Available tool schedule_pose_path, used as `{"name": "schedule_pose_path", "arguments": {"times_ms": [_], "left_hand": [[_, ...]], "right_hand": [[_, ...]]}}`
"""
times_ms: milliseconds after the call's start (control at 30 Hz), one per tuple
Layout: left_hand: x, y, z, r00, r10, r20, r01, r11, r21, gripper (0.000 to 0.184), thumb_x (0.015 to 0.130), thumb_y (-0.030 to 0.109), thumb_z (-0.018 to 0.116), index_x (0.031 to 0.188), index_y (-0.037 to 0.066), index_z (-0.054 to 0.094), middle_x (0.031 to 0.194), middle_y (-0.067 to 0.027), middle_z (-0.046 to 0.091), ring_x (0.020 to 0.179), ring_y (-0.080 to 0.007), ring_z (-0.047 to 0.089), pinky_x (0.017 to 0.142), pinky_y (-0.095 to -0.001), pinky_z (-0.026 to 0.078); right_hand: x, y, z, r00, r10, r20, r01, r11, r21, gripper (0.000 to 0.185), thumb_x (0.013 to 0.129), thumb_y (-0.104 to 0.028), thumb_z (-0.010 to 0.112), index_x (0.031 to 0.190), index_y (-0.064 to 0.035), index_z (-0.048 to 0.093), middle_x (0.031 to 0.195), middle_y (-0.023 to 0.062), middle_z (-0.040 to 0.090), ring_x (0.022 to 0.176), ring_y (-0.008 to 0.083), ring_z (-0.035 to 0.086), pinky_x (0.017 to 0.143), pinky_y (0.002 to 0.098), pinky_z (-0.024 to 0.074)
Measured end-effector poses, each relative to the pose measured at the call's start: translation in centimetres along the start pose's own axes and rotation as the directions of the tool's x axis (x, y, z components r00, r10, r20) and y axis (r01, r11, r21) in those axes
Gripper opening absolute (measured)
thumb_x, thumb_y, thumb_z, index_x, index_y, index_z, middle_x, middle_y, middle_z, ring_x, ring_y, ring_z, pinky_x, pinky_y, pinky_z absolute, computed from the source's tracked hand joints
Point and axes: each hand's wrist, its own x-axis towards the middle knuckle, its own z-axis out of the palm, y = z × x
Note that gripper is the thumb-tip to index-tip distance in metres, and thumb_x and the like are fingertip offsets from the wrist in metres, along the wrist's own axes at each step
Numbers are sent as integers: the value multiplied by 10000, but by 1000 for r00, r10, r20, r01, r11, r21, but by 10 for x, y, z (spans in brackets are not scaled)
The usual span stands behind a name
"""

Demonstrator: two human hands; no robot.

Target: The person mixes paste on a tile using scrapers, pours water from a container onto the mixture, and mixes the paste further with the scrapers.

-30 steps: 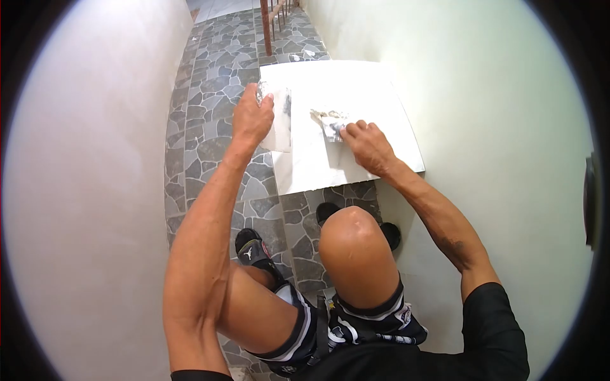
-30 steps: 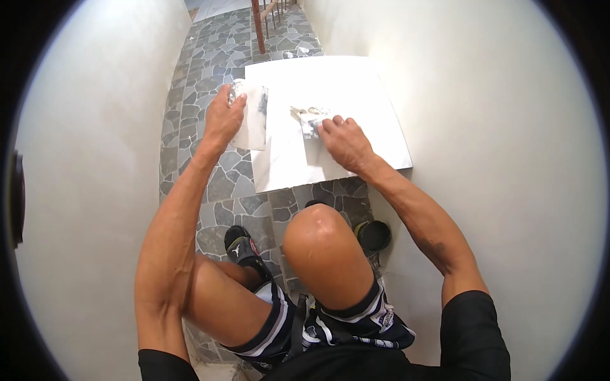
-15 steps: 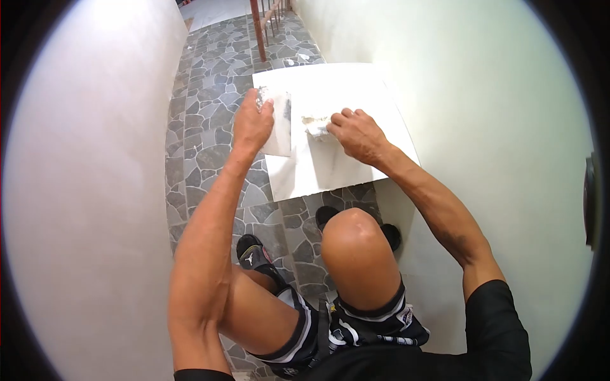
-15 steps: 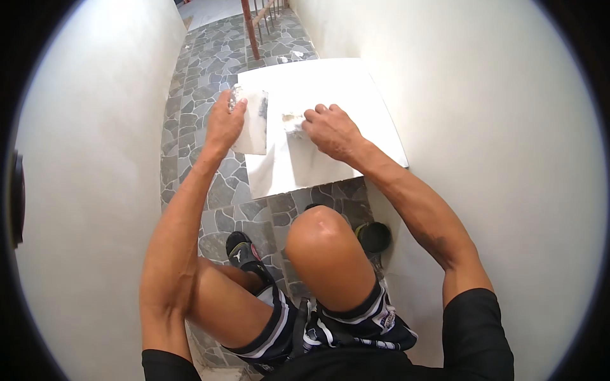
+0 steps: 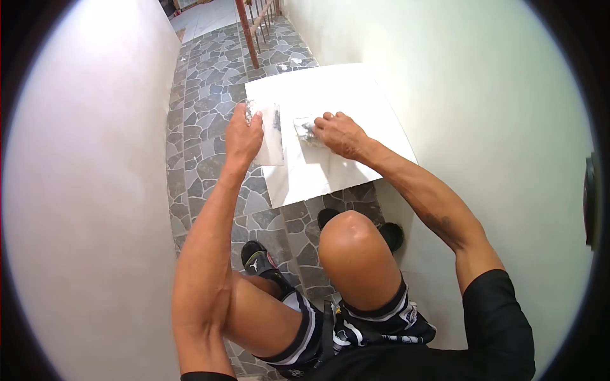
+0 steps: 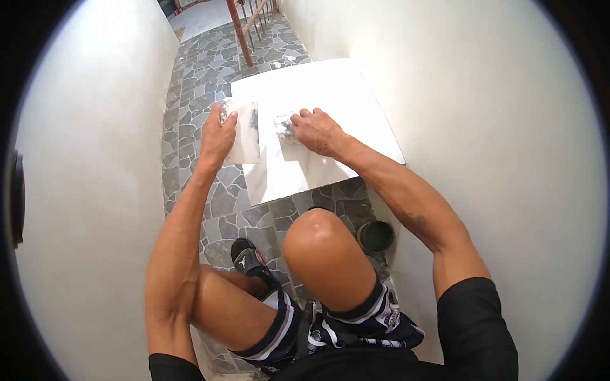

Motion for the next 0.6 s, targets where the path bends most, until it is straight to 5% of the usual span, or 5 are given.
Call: {"name": "schedule_pose_path", "arguments": {"times_ms": [133, 233, 333, 600], "left_hand": [[-1, -8, 4, 992, 100, -82, -96, 994, 53, 333, 946, 198, 585, 1202, -12, 556, 1089, -273, 674, 1014, -455, 645, 866, -467, 496], [-5, 7, -1, 1000, 19, -14, -19, 998, -53, 329, 948, 204, 584, 1193, -14, 556, 1102, -283, 665, 1027, -463, 633, 872, -478, 489], [-2, 3, 1, 998, 45, -35, -44, 999, 10, 326, 949, 198, 583, 1193, -16, 556, 1098, -279, 667, 1022, -458, 637, 872, -479, 487], [-7, 13, -1, 996, 71, -59, -70, 997, 12, 333, 948, 200, 589, 1194, -21, 554, 1078, -275, 674, 1006, -455, 647, 873, -476, 488]], "right_hand": [[-8, 14, -17, 999, 32, 6, -33, 998, 55, 111, 855, -64, 593, 903, -66, 693, 1001, 88, 643, 998, 242, 627, 802, 393, 518], [-11, 22, -6, 992, 104, -70, -102, 994, 30, 127, 862, -57, 579, 935, -60, 683, 991, 90, 637, 985, 245, 620, 825, 385, 505], [-25, 7, -2, 1000, 16, 3, -16, 1000, 22, 130, 859, -58, 591, 954, -50, 680, 985, 91, 631, 1006, 236, 607, 823, 378, 490], [-75, -13, -13, 989, -1, -150, 0, 1000, -7, 211, 831, -50, 605, 1035, -37, 659, 969, 95, 632, 915, 242, 616, 784, 378, 486]]}}
